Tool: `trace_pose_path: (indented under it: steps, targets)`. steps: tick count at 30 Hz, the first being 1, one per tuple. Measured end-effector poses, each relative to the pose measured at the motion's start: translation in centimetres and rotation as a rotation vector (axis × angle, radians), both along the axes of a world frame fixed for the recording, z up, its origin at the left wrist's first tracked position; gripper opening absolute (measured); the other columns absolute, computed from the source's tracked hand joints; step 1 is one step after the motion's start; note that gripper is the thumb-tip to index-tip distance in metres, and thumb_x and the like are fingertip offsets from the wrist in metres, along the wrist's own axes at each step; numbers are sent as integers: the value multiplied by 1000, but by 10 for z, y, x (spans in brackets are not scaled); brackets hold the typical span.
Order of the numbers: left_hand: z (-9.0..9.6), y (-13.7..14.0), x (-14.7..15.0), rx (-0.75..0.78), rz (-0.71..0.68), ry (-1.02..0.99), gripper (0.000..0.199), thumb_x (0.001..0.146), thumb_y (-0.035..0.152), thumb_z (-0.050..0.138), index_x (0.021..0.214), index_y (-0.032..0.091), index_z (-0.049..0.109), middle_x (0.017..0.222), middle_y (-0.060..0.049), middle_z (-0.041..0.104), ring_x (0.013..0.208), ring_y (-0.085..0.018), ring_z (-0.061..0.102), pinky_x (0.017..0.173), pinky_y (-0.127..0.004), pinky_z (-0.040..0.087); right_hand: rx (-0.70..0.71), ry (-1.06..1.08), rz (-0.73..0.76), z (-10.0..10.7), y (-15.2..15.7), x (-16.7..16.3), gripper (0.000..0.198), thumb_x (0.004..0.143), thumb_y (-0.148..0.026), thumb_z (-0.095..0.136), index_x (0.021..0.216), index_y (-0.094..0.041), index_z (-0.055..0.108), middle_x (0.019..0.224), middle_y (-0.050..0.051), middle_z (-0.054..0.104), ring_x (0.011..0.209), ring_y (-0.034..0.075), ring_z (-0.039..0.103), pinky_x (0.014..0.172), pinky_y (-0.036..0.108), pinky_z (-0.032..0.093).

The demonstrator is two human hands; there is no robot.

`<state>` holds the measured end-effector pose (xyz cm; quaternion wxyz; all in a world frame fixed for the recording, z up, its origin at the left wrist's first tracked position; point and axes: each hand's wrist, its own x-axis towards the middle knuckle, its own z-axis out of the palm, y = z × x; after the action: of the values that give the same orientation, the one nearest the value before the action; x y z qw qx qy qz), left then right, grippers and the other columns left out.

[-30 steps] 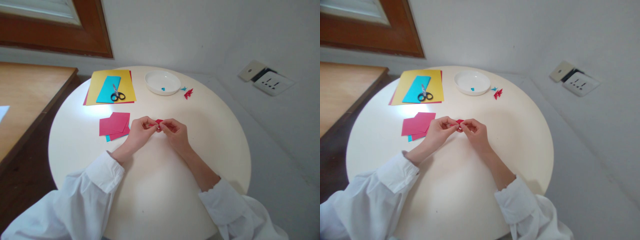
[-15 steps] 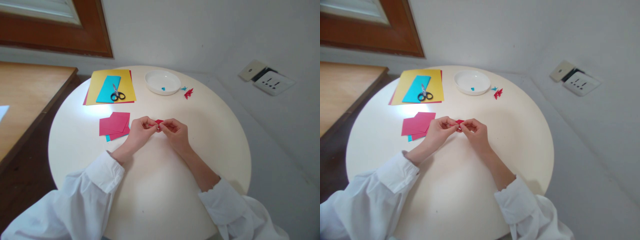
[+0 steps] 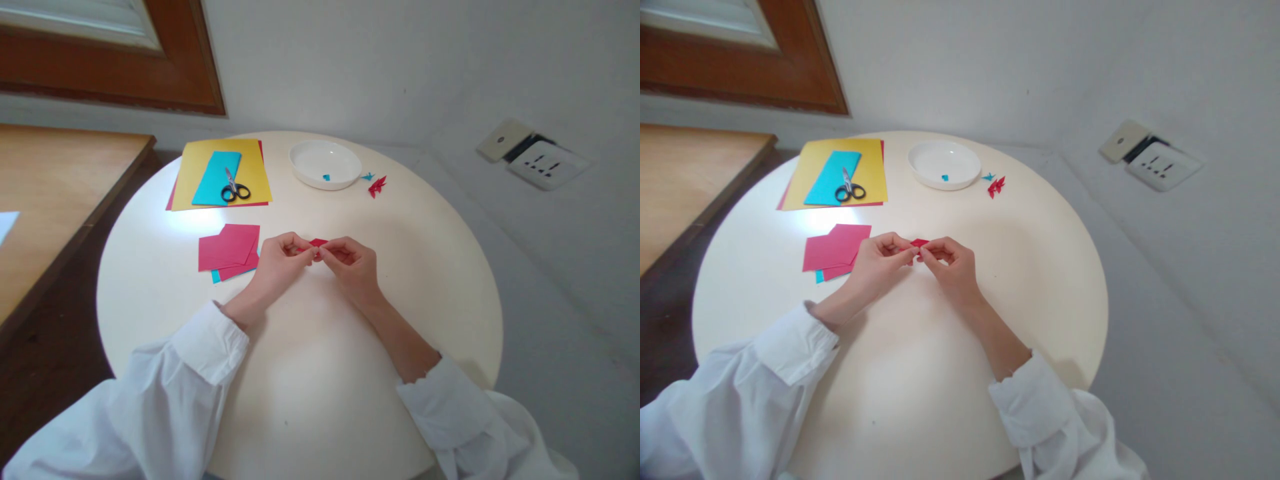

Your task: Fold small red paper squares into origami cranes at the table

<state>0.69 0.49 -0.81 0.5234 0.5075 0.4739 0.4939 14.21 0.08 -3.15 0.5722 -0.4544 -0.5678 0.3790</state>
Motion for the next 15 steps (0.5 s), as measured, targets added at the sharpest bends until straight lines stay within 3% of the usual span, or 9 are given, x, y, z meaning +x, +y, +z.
trace_pose_path:
  steps: [15]
  targets:
    - [-9, 4, -1, 46, 24, -4, 14, 64, 24, 69, 60, 15, 58, 61, -1, 65, 58, -13, 61, 54, -23, 44, 38, -47, -16, 2, -3, -4, 15, 71, -31, 68, 71, -18, 62, 71, 1, 66, 66, 14, 65, 65, 28, 54]
